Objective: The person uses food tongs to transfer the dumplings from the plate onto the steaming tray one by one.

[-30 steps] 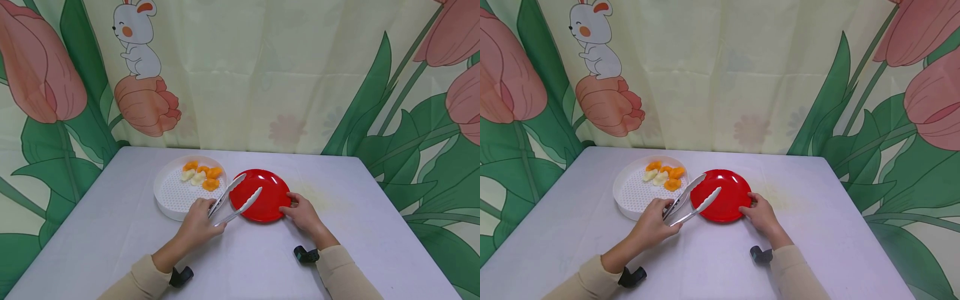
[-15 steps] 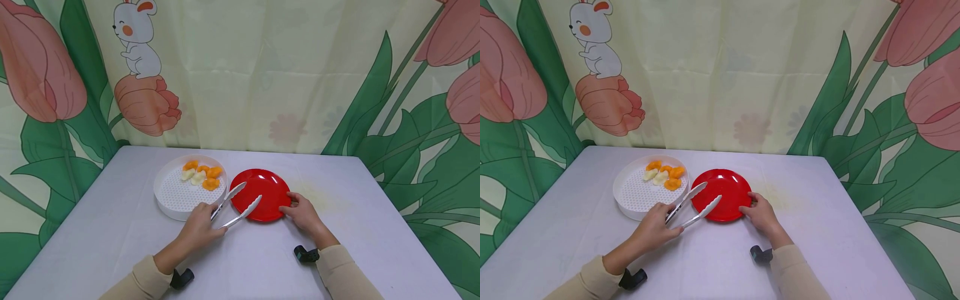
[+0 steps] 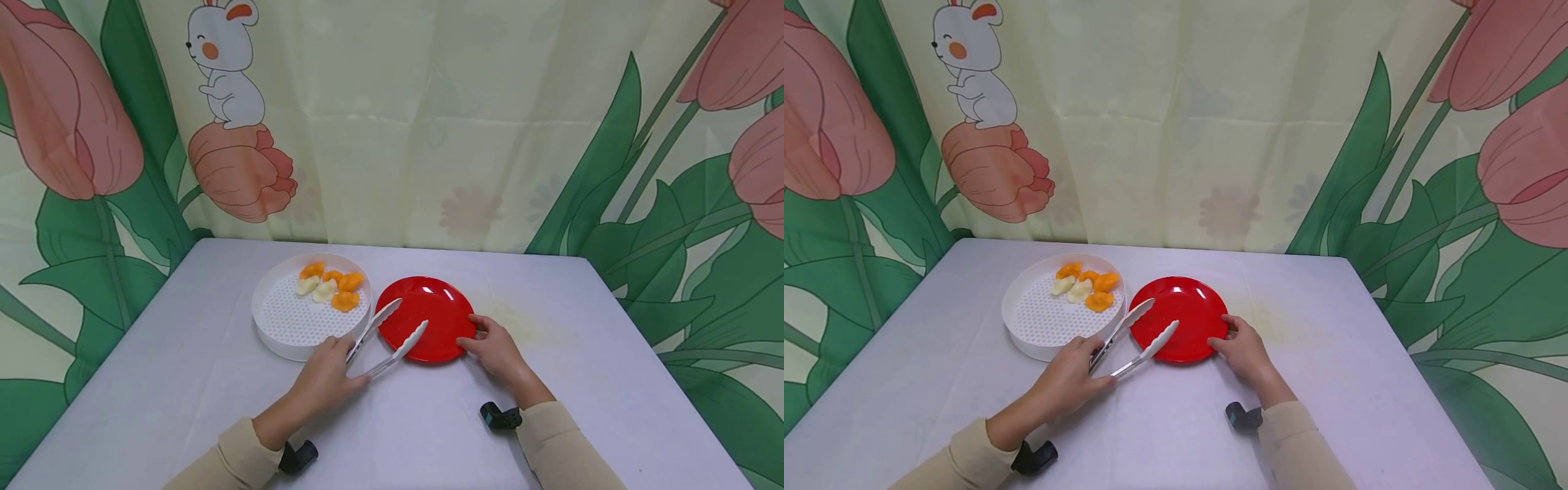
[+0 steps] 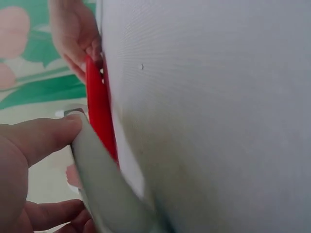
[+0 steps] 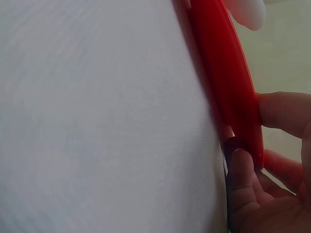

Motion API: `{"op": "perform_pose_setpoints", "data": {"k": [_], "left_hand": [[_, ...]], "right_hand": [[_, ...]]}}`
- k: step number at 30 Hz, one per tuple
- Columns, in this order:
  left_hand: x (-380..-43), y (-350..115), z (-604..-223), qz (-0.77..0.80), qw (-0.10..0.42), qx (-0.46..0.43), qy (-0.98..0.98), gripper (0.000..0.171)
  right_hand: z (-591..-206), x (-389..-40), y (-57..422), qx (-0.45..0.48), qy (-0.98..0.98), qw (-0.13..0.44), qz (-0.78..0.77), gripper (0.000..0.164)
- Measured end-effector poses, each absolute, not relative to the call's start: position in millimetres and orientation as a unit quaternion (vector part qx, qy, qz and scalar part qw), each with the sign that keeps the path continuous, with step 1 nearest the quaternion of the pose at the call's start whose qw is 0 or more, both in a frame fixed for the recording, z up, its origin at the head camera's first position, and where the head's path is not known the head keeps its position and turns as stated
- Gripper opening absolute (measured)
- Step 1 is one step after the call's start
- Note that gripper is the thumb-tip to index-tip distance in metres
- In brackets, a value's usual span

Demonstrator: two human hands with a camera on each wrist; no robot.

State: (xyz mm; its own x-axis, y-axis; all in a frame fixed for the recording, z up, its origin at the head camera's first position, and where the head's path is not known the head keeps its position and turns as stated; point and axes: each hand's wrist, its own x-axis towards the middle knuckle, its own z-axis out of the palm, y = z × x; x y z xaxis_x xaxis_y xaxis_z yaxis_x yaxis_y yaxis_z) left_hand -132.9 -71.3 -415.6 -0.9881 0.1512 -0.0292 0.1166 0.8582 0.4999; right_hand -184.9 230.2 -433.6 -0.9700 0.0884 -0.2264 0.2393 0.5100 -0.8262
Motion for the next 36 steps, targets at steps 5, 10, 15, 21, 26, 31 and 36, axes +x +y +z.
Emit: {"op": "perform_pose_setpoints", "data": {"k": [5,10,15,21,26,31,36], "left_hand": [[-132,-72,-413,0.243,0.048,0.064,0.967,0.065],[-130,-75,-400,0.233,0.056,0.07,0.968,0.071],[-127,-84,-377,0.223,-0.001,0.101,0.969,0.073],[-136,-105,-355,0.188,-0.039,0.124,0.973,0.08],[-144,-122,-347,0.13,-0.045,0.126,0.982,0.089],[-150,-131,-345,0.101,-0.029,0.108,0.989,0.093],[-154,-135,-347,0.102,-0.007,0.093,0.99,0.092]], "right_hand": [[-433,-185,230,0.096,0.864,0.08,-0.487,0.079],[-432,-184,230,0.092,0.872,0.079,-0.474,0.079],[-421,-182,232,0.075,0.898,0.069,-0.428,0.077],[-396,-176,234,0.048,0.941,0.052,-0.331,0.075],[-375,-168,228,0.036,0.969,0.043,-0.241,0.074],[-361,-160,217,0.006,0.985,0.015,-0.169,0.072],[-356,-152,206,-0.04,0.991,-0.023,-0.128,0.073]]}}
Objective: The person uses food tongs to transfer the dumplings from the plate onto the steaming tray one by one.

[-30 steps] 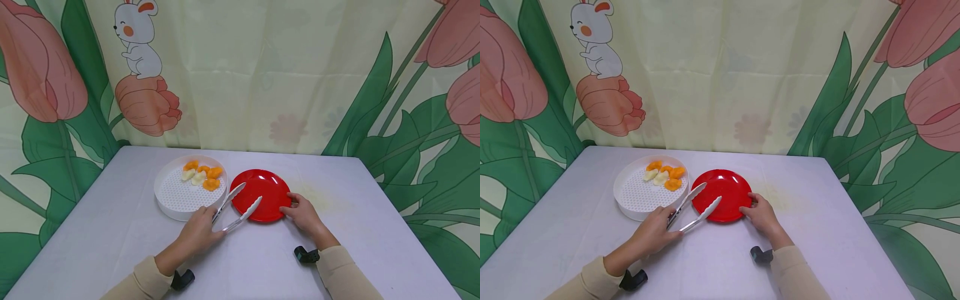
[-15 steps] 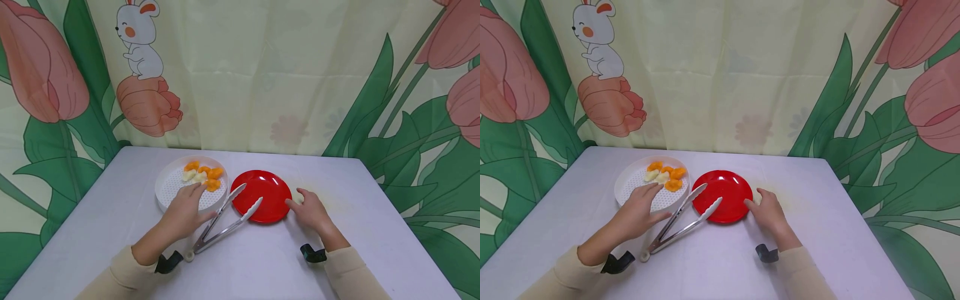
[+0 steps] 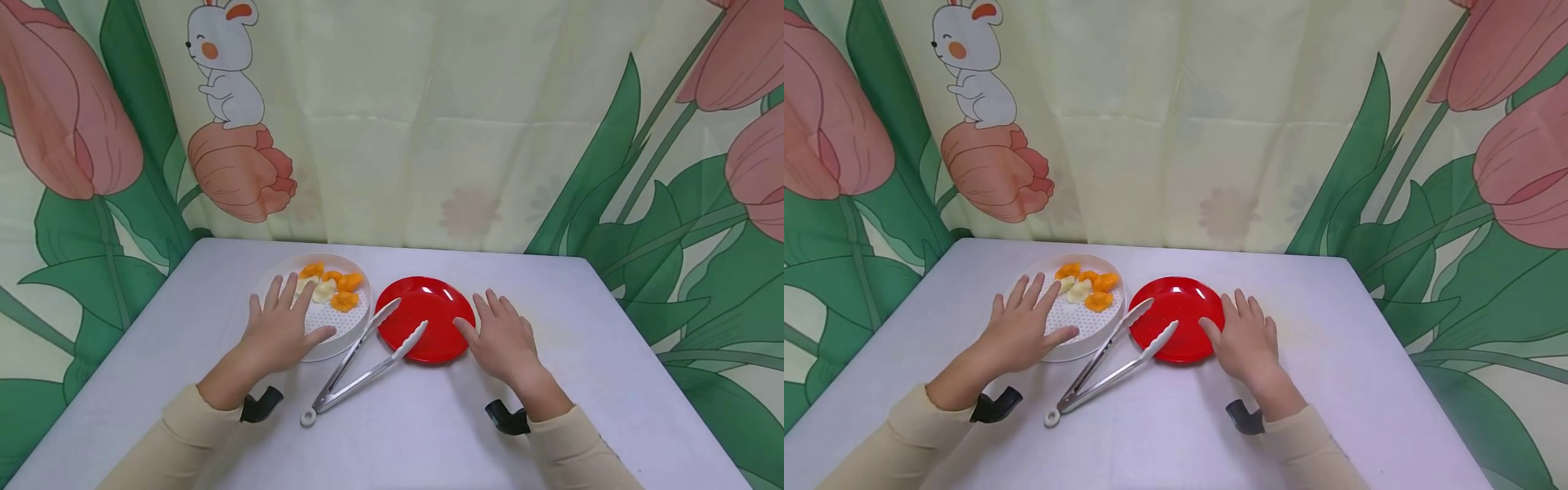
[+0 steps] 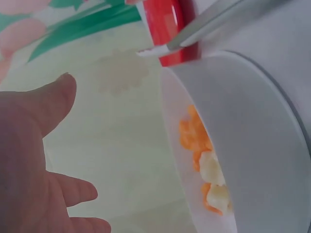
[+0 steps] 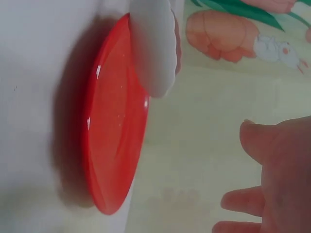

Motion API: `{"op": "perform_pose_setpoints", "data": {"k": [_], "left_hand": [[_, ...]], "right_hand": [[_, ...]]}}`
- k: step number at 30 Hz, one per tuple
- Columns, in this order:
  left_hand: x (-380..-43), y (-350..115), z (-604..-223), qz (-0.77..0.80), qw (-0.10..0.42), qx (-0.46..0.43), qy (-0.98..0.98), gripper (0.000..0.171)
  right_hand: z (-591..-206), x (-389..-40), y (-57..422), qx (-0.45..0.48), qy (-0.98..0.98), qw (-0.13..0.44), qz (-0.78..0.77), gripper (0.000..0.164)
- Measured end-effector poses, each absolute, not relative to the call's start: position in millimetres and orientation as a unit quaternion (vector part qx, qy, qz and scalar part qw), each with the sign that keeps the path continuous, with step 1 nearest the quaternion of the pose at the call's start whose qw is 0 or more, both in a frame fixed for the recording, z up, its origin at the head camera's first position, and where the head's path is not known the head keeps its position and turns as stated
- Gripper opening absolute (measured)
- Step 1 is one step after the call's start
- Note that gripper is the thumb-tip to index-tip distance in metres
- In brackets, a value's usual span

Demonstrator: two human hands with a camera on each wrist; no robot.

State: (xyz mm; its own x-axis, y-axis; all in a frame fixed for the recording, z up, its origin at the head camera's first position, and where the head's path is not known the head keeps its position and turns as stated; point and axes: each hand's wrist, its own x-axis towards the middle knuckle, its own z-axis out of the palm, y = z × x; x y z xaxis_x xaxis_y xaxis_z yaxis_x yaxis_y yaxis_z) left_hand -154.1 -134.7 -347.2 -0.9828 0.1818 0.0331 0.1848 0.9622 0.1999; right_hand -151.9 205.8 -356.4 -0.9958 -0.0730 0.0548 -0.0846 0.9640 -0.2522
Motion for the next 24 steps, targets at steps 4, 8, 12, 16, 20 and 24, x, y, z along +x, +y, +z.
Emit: {"op": "perform_pose_setpoints", "data": {"k": [4,8,12,16,20,24], "left_hand": [[-157,-135,-350,-0.103,-0.003,-0.086,-0.991,0.091],[-158,-134,-354,-0.105,-0.013,-0.084,-0.991,0.091],[-158,-135,-359,-0.104,-0.018,-0.083,-0.991,0.091],[-158,-135,-363,-0.102,-0.014,-0.084,-0.991,0.091],[-159,-136,-366,-0.105,-0.011,-0.084,-0.991,0.091],[-159,-135,-366,-0.108,-0.01,-0.084,-0.991,0.092]], "right_hand": [[-357,-148,200,0.06,-0.991,0.044,0.111,0.076],[-360,-146,195,0.069,-0.991,0.055,0.101,0.08],[-364,-145,192,0.076,-0.991,0.059,0.093,0.083],[-366,-144,191,0.078,-0.992,0.057,0.086,0.086],[-369,-144,191,0.076,-0.992,0.053,0.084,0.087],[-370,-144,190,0.073,-0.992,0.051,0.087,0.087]]}}
